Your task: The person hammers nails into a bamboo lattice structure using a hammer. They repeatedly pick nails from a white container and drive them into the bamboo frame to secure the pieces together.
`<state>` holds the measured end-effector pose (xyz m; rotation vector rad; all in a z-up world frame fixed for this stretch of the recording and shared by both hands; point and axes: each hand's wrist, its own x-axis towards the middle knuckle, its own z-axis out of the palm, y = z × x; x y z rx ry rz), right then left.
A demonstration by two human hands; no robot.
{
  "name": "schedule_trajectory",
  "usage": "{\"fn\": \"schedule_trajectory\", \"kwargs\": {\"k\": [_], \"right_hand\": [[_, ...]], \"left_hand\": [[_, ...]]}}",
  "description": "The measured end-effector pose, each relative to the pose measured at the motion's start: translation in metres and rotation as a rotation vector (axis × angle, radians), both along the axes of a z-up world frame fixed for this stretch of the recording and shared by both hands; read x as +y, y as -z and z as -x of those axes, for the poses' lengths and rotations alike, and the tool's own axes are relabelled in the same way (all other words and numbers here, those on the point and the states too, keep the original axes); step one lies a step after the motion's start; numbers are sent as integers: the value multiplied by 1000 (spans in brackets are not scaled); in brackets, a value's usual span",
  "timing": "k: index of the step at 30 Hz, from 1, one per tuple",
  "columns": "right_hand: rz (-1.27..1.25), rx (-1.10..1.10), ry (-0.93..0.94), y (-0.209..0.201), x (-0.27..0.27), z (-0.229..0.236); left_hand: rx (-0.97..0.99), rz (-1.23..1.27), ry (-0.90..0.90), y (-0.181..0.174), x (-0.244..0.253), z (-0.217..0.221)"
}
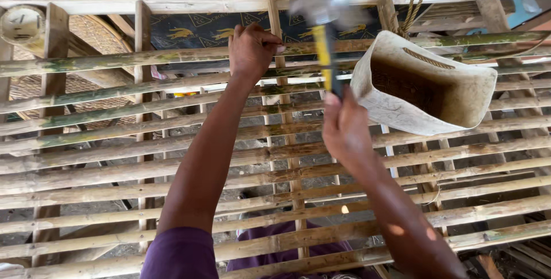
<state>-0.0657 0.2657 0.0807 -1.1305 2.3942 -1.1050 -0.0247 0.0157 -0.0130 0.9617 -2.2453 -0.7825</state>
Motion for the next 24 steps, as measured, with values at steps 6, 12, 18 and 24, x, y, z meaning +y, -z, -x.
{"fn": "schedule_trajectory", "kwargs": {"k": [6,12,18,24], "right_hand": [[-122,75,-46,26,19,14],[-76,-109,-56,2,26,-2],[124,-203,-66,17,49,5],[647,-9,-207,-16,42,-10]], "left_hand": [[-13,136,44,7,-16,2],[-703,-96,-28,-14,-28,-15],[-732,-75,-4,-12,-25,-13],[-652,53,5,-13,-31,-13]]}}
